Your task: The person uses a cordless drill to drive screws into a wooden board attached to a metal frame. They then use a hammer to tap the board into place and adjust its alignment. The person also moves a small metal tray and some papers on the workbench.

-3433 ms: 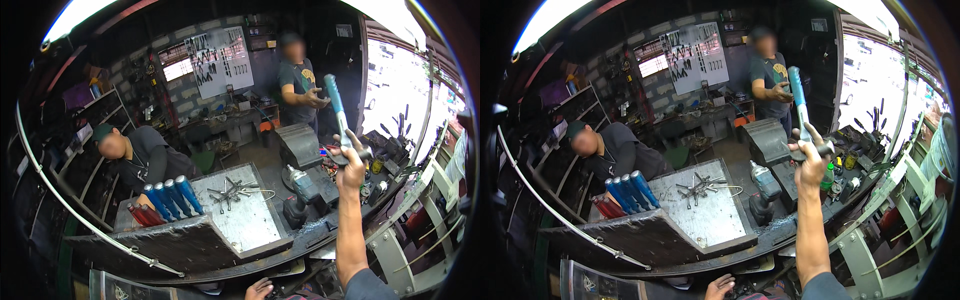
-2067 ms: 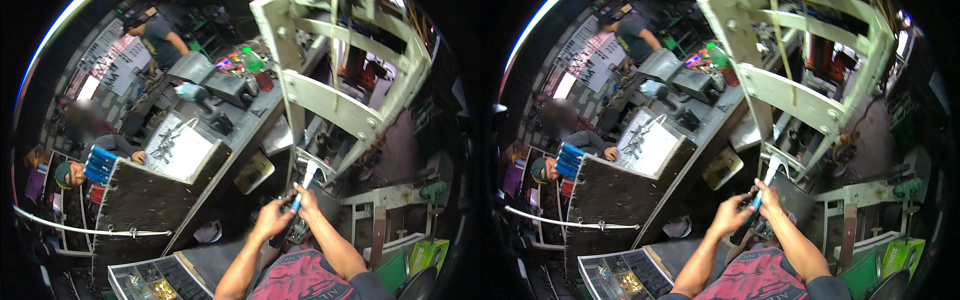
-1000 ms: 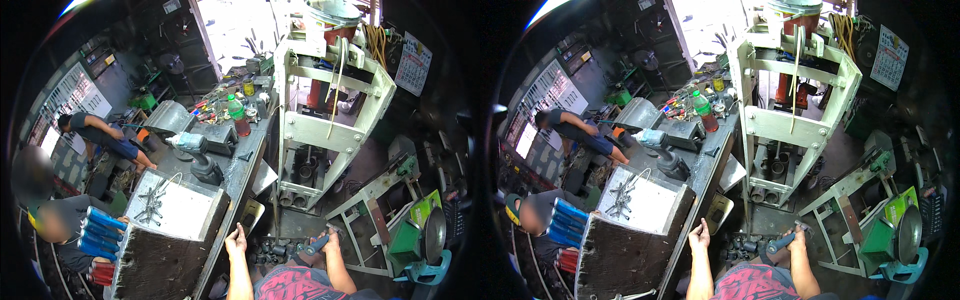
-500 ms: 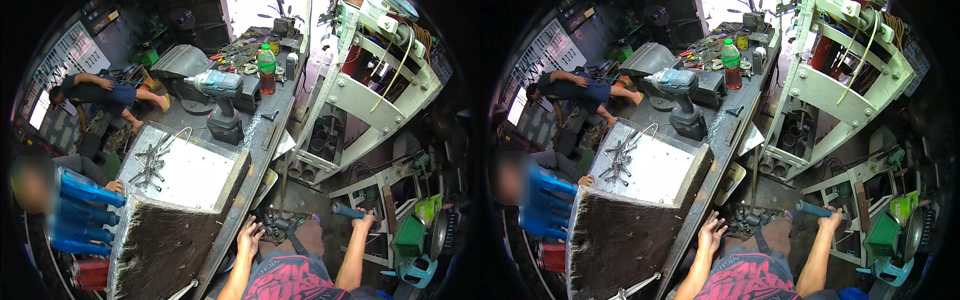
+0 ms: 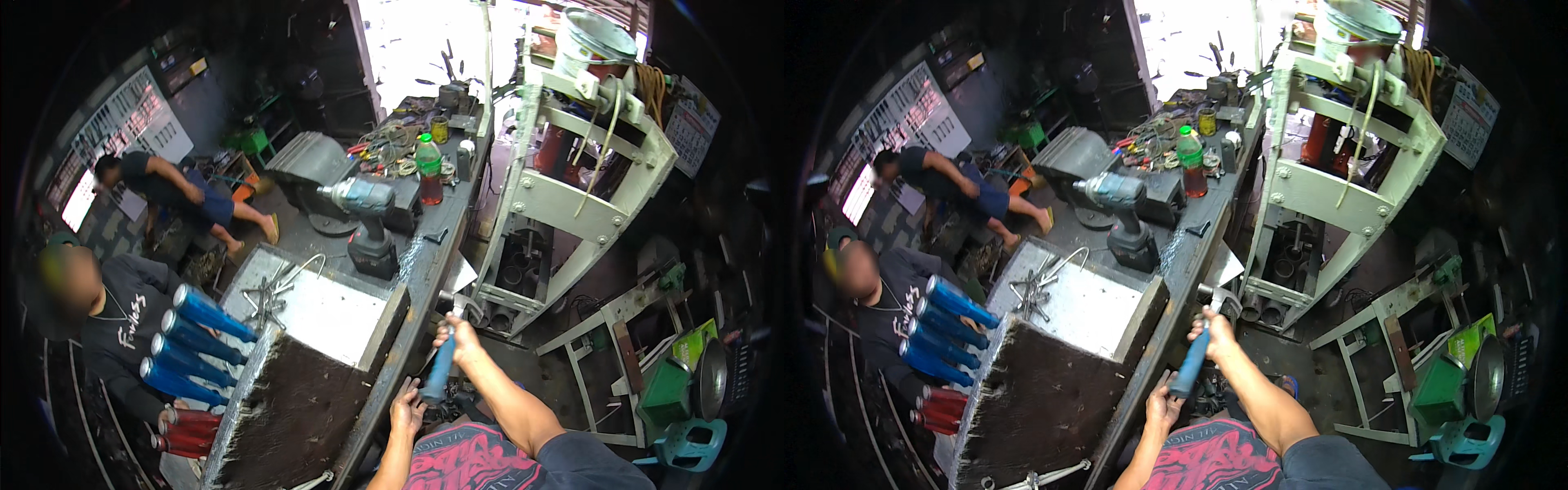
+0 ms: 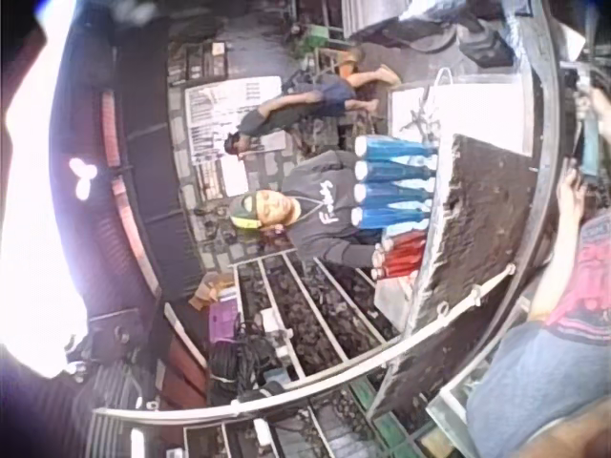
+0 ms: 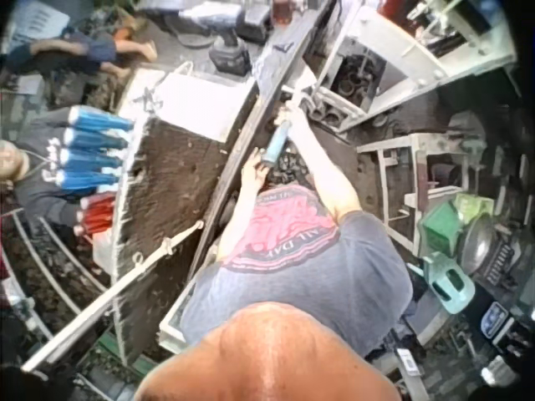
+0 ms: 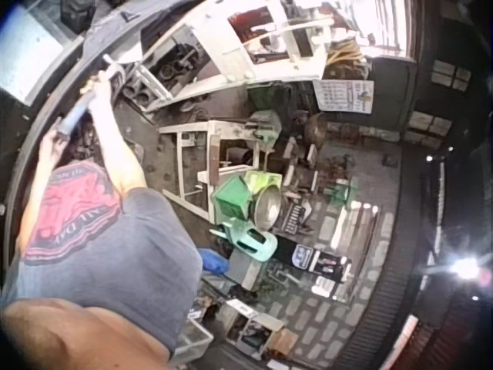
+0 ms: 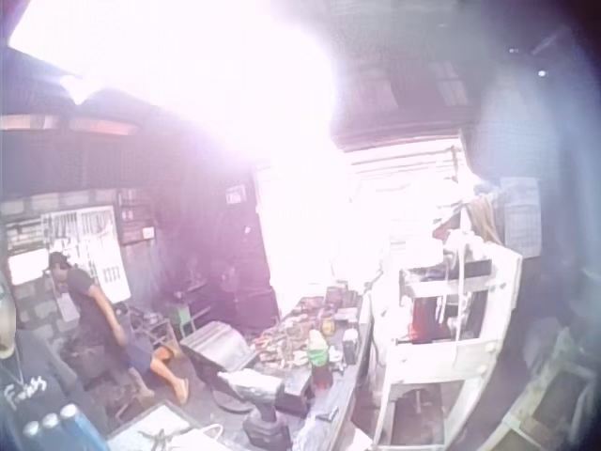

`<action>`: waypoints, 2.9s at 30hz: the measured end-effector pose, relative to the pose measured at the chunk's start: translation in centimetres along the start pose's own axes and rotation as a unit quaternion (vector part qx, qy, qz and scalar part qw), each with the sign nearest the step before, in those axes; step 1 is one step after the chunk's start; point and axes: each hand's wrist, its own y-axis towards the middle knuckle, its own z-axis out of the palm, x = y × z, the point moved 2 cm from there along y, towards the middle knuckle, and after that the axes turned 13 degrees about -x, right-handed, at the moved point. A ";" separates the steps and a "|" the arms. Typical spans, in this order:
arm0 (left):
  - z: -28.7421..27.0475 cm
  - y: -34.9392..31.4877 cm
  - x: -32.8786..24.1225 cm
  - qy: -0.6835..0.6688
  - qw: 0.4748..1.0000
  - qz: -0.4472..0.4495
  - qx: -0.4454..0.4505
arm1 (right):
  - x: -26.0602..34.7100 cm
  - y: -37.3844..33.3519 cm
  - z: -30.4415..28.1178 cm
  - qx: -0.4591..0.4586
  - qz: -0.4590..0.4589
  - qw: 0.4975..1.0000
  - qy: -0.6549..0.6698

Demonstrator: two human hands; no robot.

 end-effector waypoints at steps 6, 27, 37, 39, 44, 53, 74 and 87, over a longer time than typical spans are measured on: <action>0.3 0.8 0.2 -0.088 0.994 -0.032 -0.055 | 1.7 -0.4 -4.6 -0.033 -0.022 0.997 -0.060; 5.3 3.6 -0.9 -0.338 0.916 0.053 -0.210 | 12.4 -7.8 -61.0 -0.447 -0.070 0.889 -0.068; 8.3 -0.3 0.4 0.017 0.990 0.061 -0.123 | 15.8 -5.4 -55.1 -0.393 -0.030 0.823 -0.409; 11.8 -2.9 -0.9 0.177 0.974 0.117 -0.079 | 17.2 -4.6 -52.4 -0.352 -0.067 0.802 -0.477; 21.1 -5.7 -15.5 -0.062 0.905 0.420 0.038 | 20.5 -3.7 -47.5 -0.278 -0.148 0.754 -0.577; 25.7 -2.2 -36.3 -0.298 0.900 0.316 0.036 | 19.8 -5.0 -42.9 -0.257 -0.189 0.699 -0.640; 21.4 0.9 -30.0 -0.127 0.907 0.364 0.169 | 15.3 -9.1 -48.5 -0.435 -0.156 0.668 -0.583; 23.5 -7.2 2.6 0.334 0.929 0.152 0.055 | 23.0 -10.5 -28.0 -0.026 -0.238 0.776 -0.583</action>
